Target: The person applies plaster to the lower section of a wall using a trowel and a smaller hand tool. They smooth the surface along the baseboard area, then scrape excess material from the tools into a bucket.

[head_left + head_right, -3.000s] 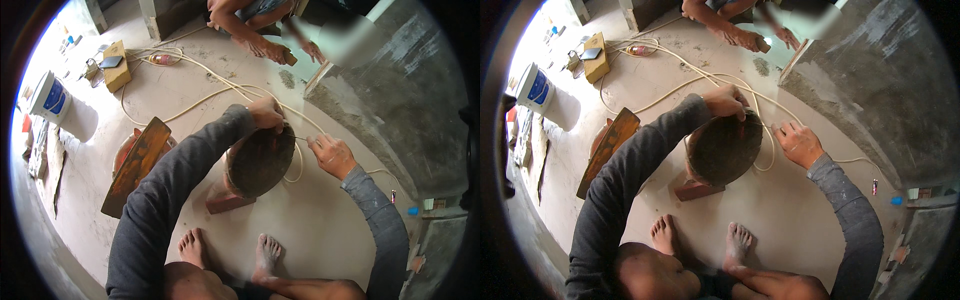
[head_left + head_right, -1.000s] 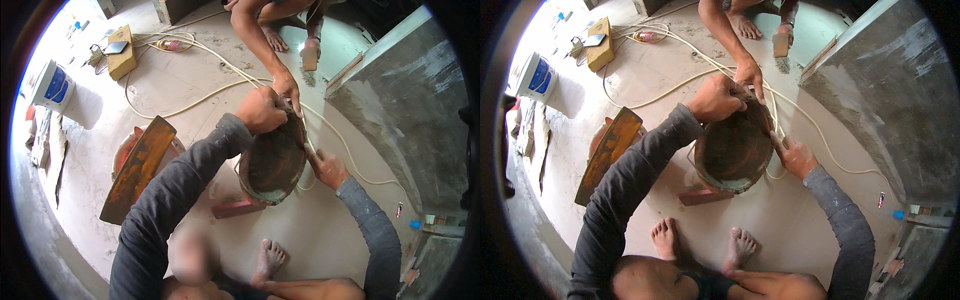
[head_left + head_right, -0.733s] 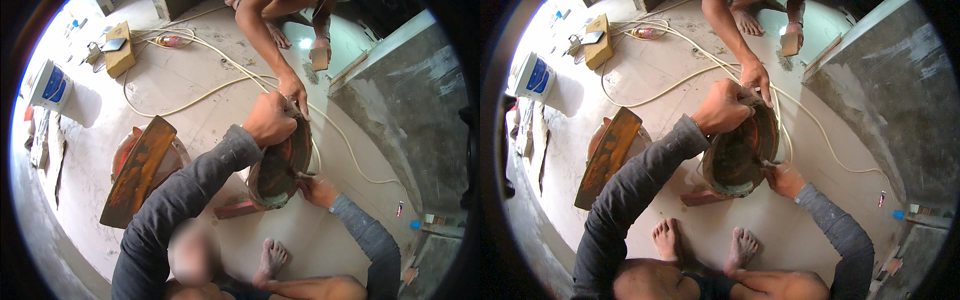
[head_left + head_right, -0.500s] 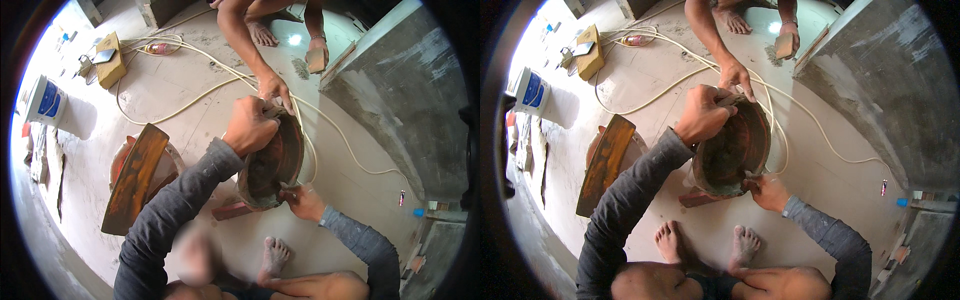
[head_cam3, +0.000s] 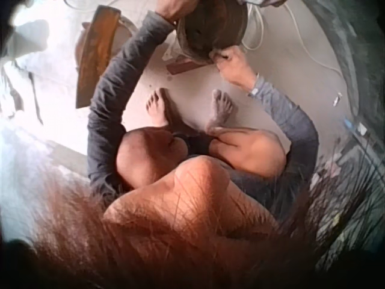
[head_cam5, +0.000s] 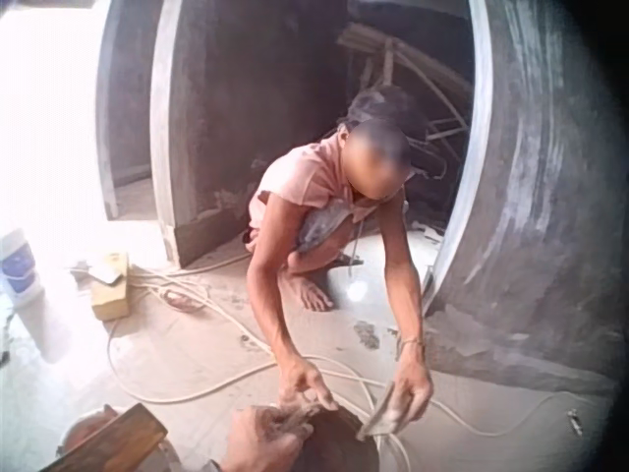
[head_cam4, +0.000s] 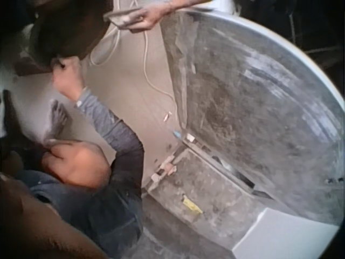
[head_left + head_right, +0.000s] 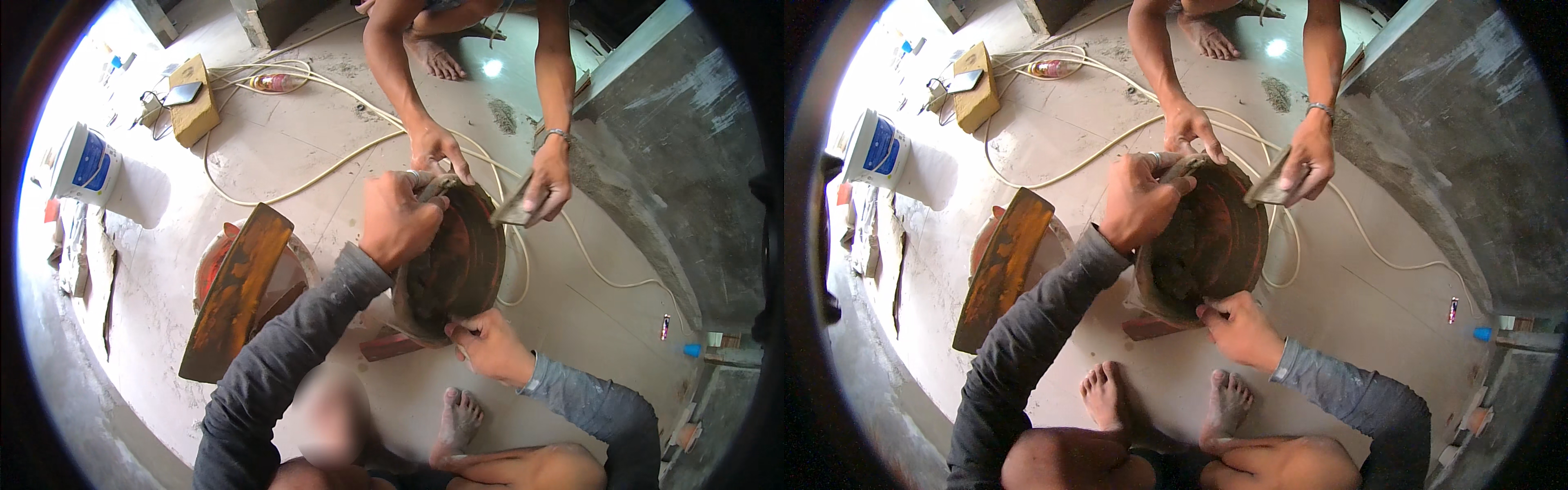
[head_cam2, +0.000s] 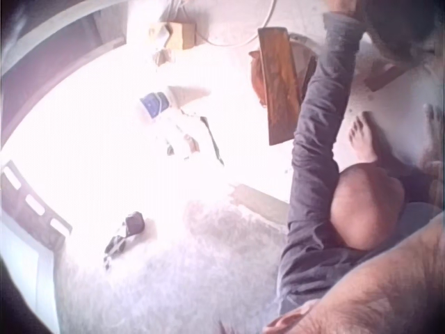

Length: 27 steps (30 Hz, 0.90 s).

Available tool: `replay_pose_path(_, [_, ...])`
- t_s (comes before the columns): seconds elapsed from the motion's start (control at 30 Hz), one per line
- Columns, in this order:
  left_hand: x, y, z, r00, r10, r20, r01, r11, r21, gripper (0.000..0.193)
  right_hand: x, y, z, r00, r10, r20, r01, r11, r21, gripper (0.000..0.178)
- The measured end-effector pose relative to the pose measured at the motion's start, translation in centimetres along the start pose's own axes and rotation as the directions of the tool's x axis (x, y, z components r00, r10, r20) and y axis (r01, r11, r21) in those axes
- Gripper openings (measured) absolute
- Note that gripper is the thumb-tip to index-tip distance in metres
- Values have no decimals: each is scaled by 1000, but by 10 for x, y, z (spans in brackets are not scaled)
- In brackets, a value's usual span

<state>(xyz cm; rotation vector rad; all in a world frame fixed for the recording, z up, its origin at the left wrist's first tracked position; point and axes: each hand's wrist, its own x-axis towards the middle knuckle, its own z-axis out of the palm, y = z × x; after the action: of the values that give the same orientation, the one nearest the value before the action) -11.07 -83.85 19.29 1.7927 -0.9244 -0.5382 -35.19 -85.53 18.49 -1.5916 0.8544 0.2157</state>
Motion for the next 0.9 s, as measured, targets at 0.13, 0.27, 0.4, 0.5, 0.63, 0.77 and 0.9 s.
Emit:
replay_pose_path(0.13, [-5, 5, 14, 999, -1, -50, -1, 999, -53, 18, -20, -34, 8, 946, 312, 92, -316, 819, 479, 26])
replay_pose_path(0.27, [-3, 7, 14, 997, -63, -32, 64, 998, 10, 22, -29, -63, 13, 902, 385, 192, -392, 550, 737, 21])
replay_pose_path(0.4, [-2, 6, 7, 996, -88, -31, 88, 996, -19, 26, -24, -78, 23, 904, 360, 231, -378, 418, 826, 18])
replay_pose_path(0.5, [-3, 4, 6, 998, -35, -57, 33, 999, -37, 24, -17, -88, 27, 898, 350, 267, -378, 300, 876, 15])
replay_pose_path(0.63, [-4, 1, 7, 998, 10, -57, -13, 999, -52, 23, -10, -103, 26, 887, 332, 321, -372, 101, 923, 13])
replay_pose_path(0.77, [-6, 1, 5, 999, 22, -50, -25, 998, -62, 26, -7, -117, 23, 896, 307, 319, -329, -20, 944, 13])
replay_pose_path(0.9, [-9, 5, 4, 1000, -14, -6, 14, 998, -54, 27, 3, -122, 10, 916, 220, 335, -301, -176, 937, 13])
